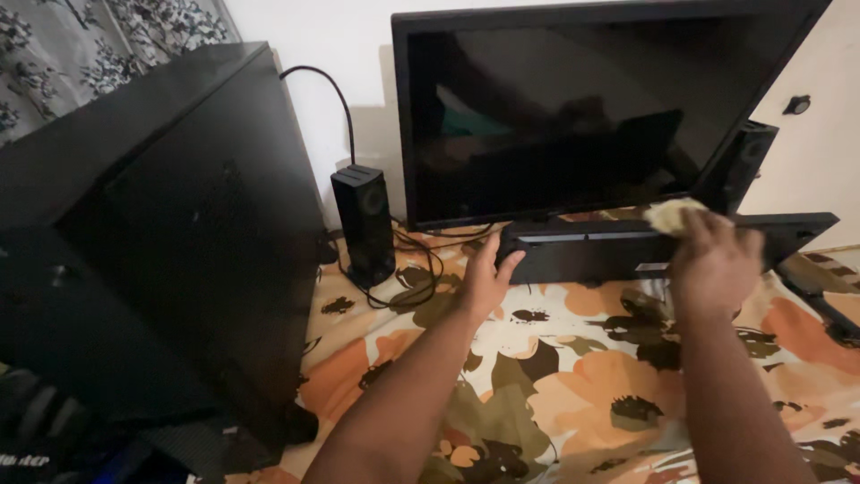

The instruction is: The person wipes the back and stand of a computer monitor, then cleans a speaker and a keyboard using a cloth. The person handles each item individually and wipes multiple surfaces.

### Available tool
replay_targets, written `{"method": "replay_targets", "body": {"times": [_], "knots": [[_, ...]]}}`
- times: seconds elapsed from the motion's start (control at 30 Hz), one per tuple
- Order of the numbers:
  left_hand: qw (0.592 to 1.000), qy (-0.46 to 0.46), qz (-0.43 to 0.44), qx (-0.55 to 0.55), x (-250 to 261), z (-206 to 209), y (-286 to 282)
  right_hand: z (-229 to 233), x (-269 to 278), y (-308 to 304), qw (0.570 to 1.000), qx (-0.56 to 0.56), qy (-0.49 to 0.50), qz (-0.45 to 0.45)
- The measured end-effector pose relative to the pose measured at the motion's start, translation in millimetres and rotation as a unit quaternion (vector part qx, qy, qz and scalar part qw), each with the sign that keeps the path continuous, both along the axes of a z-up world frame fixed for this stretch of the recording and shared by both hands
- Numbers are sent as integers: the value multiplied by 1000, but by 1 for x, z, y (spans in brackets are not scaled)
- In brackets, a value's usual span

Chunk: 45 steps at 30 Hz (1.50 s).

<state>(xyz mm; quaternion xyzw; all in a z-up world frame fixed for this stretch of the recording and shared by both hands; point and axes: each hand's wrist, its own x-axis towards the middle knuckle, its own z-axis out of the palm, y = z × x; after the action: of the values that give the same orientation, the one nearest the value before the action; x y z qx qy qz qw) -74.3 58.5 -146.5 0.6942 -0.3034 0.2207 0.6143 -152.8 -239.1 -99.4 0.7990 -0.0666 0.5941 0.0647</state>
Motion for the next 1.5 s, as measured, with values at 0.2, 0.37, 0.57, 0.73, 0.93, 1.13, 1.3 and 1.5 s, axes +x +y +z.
{"method": "replay_targets", "body": {"times": [0.2,0.37,0.57,0.73,0.93,1.13,1.3,1.5], "knots": [[983,-140,101,66,-23,20,-5,0,4,1,999,22,26,25],[970,-170,110,131,-41,29,-5,19,-5,92,991,0,66,119],[907,-234,215,277,-51,37,-4,38,-31,144,971,-20,123,205],[909,-176,198,321,-57,51,-7,23,-16,76,992,-57,70,91],[900,-213,195,327,-46,40,-4,-28,-8,-6,994,104,-14,13],[900,-222,200,316,-40,29,-8,-33,-7,8,997,17,32,72],[905,-254,195,281,-38,22,-7,-11,-19,81,962,-155,93,204],[905,-237,192,297,-39,23,-8,-12,-25,36,995,-18,24,99]]}}
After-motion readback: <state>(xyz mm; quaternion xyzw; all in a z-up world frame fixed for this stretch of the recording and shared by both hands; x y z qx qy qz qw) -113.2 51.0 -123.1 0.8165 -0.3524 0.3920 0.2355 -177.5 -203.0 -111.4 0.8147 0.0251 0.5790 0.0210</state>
